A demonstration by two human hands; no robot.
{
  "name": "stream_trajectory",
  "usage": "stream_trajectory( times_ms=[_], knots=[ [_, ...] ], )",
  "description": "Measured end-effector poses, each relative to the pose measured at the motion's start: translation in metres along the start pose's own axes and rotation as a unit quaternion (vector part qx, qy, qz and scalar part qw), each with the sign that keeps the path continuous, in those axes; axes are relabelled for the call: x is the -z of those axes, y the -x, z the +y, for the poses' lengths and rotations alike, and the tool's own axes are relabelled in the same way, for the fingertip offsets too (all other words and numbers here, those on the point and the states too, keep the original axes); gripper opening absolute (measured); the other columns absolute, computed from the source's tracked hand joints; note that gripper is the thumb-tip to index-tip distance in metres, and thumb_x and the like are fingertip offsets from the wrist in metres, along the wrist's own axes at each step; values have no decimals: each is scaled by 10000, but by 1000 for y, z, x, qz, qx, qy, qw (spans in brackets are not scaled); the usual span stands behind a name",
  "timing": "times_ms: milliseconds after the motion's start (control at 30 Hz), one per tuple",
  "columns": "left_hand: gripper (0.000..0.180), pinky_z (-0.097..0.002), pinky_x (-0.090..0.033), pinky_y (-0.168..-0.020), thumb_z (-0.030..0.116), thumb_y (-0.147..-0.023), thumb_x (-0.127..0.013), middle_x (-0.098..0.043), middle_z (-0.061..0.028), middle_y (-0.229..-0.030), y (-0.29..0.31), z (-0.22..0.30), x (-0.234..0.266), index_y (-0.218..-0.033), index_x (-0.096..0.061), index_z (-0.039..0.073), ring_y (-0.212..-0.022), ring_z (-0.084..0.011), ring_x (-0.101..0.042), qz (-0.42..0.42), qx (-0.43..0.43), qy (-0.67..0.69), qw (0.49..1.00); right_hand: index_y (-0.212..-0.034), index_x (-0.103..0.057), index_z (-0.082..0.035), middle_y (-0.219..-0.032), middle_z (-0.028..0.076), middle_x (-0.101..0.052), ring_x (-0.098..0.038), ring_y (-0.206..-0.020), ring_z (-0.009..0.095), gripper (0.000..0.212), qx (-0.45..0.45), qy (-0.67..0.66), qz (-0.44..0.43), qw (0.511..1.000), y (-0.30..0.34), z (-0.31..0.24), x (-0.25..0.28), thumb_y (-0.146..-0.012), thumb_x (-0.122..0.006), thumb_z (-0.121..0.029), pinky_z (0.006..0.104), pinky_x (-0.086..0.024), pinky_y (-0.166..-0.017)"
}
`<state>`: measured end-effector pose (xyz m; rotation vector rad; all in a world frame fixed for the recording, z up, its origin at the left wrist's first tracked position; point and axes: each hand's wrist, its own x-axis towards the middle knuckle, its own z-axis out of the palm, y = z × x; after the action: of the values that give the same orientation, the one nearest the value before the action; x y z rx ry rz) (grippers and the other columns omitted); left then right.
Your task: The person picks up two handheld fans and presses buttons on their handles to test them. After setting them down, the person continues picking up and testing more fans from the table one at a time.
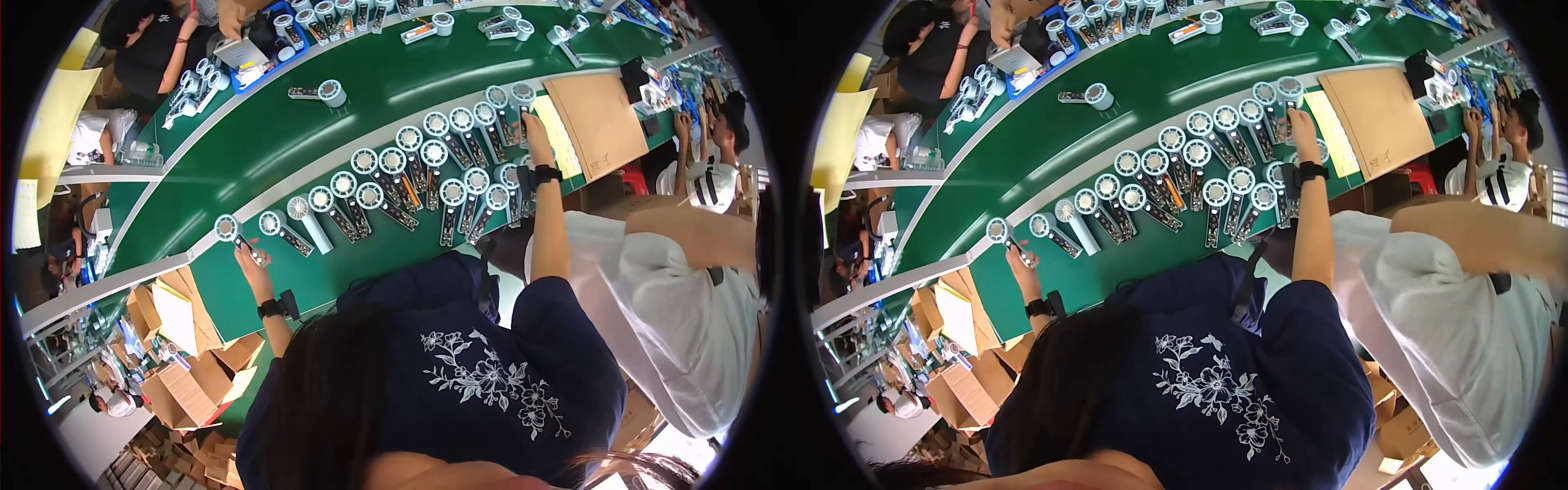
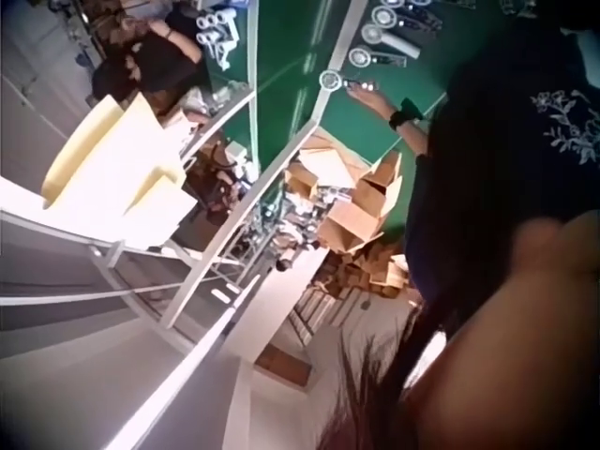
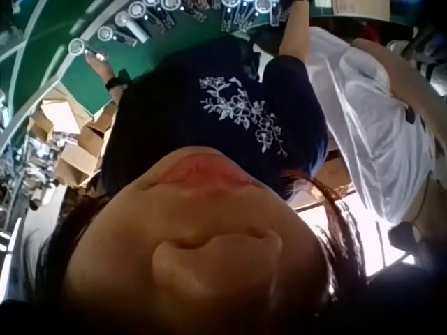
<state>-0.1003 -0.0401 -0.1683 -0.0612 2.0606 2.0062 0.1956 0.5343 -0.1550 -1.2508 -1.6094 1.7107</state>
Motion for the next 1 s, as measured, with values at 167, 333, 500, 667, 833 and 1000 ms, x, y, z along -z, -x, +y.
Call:
stream_trajectory(
  times_ms=[167, 333, 500, 667, 833, 1000],
  knots=[
    [230, -244, -363, -508, 318, -957, -433, -520, -18, -821, -14, -46, 22, -981, -473, 92, -578, -86, -429, 19, 87, 66, 994, -815, -560, -10, -585, 52, -527, -519, -518, 144, 352, -112, 140, -10, 984, -48, 24, 32, -939, -421, -310, 265, -434, -519],
    [279, -245, -366, -517, 350, -957, -417, -522, -20, -815, -10, -84, 18, -967, -494, 82, -576, -106, -440, -14, 158, 109, 981, -899, -550, -12, -693, 71, -580, -544, -573, 154, 320, -120, 149, -71, 979, -61, 37, 32, -941, -403, -293, 299, -449, -546],
    [336, -270, -440, -578, 359, -970, -387, -573, -75, -926, -32, -145, 51, -1018, -503, 48, -692, -135, -552, 1, -84, -307, 948, -1004, -535, -14, -785, 65, -616, -566, -642, 170, 293, 16, 317, -103, 943, -85, 53, 49, -922, -417, -270, 313, -464, -585],
    [462, -277, -497, -667, 430, -955, -390, -627, -120, -967, -26, -83, 44, -1010, -542, -3, -778, -165, -630, -349, 117, -513, 776, -1084, -533, -19, -868, 59, -637, -581, -681, 182, 315, -27, 569, -209, 795, -122, 42, 84, -898, -438, -255, 287, -466, -630],
    [318, -287, -474, -617, 367, -863, -590, -606, -72, -672, -69, 57, 8, -854, -577, 49, -614, -179, -606, -262, 284, -528, 756, -1088, -572, -16, -901, 84, -615, -587, -705, 174, 322, -1, 400, -31, 916, -182, -19, 63, -886, -467, -244, 282, -463, -606],
    [303, -364, -458, -839, 94, -797, -632, -584, -116, -1007, -167, 89, -113, -1082, -539, 53, -949, -270, -557, -126, -256, -587, 758, -1066, -577, 15, -888, 112, -621, -613, -754, 209, 374, -54, 156, 159, 973, -255, -20, 58, -839, -544, -280, 294, -470, -631]
  ],
)
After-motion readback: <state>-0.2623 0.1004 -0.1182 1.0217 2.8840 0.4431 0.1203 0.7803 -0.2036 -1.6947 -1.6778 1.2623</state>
